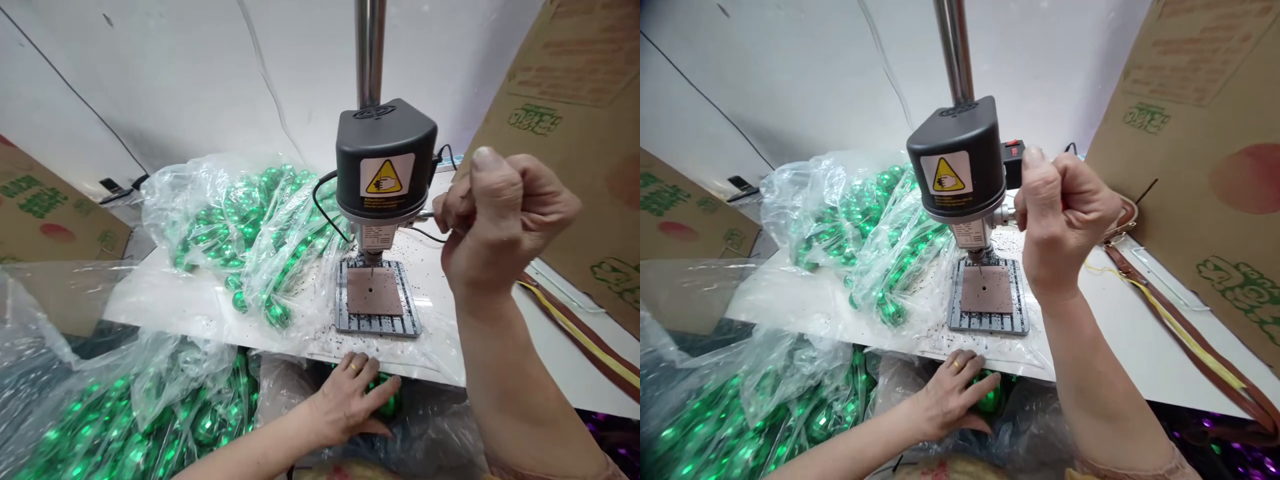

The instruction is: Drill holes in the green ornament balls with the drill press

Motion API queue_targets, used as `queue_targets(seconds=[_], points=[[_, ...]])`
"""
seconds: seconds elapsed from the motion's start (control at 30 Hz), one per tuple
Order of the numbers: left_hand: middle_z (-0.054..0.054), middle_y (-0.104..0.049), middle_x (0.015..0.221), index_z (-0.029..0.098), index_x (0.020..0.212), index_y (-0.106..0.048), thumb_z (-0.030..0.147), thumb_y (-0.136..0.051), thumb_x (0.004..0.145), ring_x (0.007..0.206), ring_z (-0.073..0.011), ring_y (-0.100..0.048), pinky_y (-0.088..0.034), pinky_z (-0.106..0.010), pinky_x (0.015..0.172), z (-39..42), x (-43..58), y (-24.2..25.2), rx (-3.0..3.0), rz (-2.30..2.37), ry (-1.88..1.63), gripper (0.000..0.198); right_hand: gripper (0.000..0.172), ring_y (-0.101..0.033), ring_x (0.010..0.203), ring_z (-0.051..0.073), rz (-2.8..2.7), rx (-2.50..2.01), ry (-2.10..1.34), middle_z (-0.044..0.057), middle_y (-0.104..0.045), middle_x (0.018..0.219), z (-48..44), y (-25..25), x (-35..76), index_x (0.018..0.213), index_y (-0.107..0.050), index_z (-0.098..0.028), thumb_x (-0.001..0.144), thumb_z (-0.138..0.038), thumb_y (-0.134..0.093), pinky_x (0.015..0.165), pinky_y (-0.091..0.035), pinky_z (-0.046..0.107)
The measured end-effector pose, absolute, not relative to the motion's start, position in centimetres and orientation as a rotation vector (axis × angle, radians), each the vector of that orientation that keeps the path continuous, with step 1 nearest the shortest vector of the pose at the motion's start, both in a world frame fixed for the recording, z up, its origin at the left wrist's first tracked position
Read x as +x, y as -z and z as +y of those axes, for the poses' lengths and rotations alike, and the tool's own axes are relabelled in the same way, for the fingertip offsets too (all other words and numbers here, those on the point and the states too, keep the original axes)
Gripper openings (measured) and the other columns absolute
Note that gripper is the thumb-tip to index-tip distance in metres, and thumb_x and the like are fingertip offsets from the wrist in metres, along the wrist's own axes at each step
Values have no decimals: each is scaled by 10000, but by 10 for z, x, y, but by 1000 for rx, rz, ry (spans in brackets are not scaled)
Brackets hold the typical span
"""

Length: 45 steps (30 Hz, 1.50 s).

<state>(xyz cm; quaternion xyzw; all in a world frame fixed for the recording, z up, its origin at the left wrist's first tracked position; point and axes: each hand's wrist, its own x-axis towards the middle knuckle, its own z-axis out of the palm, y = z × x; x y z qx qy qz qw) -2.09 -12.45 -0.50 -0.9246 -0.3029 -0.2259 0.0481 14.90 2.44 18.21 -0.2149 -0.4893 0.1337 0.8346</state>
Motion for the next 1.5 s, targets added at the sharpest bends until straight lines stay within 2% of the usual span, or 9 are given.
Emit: queue_targets(seconds=[0.07,0.23,0.4,0.5,0.77,0.97,1.13,1.27,1.5], points=[[-124,-707,1071,198,1271,-548,677,-699,806,1019,-278,-665,-542,-412,891,-124,-36,2,-2756,-902,870,684,438,-329,382,64,-1028,-457,-265,-81,-337,440,26,-182,149,529,-363,-221,893,-173,-602,414,-252,294],[-69,-648,978,240,1134,-536,232,-714,882,934,-219,-641,-521,-377,869,-120,-92,-7,-1958,-1460,1242,309,431,-313,368,89,-1029,-415,-256,-70,-356,422,29,-180,150,524,-383,-243,878,-193,-625,393,-264,331],[-40,-584,897,194,1150,-528,521,-744,807,762,-229,-597,-486,-369,723,-115,-136,-6,-1396,-2313,1129,521,409,-319,391,92,-1012,-434,-242,-63,-377,439,25,-179,147,545,-390,-246,896,-188,-594,434,-288,337],[29,-530,699,199,986,-570,594,-685,813,618,-186,-538,-437,-308,628,-98,-144,-11,-1486,-2653,1213,446,408,-324,394,99,-1002,-433,-237,-62,-384,438,24,-179,147,548,-389,-248,895,-188,-594,444,-287,345],[15,-630,781,212,912,-495,509,-658,862,697,-126,-622,-512,-261,749,-24,-129,-69,-1541,-1997,2365,342,408,-310,371,83,-1018,-381,-232,-76,-347,423,26,-177,148,535,-398,-238,875,-156,-606,421,-258,334],[40,-538,620,222,826,-502,395,-651,839,528,-145,-541,-455,-263,545,-53,-143,-52,-1775,-2515,1639,228,419,-348,409,35,-1025,-471,-251,-89,-317,457,19,-177,146,562,-331,-202,910,-144,-556,472,-270,273],[-91,-647,1027,211,1103,-542,241,-706,790,1032,-283,-650,-530,-479,932,-86,-129,-43,-1492,-1875,1354,354,427,-353,411,34,-1016,-459,-235,-90,-314,448,19,-176,145,553,-334,-195,906,-152,-571,475,-276,271],[-92,-658,1156,258,1137,-582,106,-563,865,1218,-270,-617,-509,-490,1057,-66,-104,-51,-2370,-1209,1131,312,423,-347,410,36,-1009,-460,-256,-90,-311,451,19,-175,146,553,-336,-199,907,-150,-561,479,-279,280],[-156,-658,1040,176,1077,-647,-24,-521,793,960,-299,-676,-550,-423,851,34,-109,-54,-2315,-2103,258,370,438,-361,396,38,-1040,-412,-247,-82,-346,452,24,-173,150,528,-345,-196,883,-155,-597,432,-260,277]])
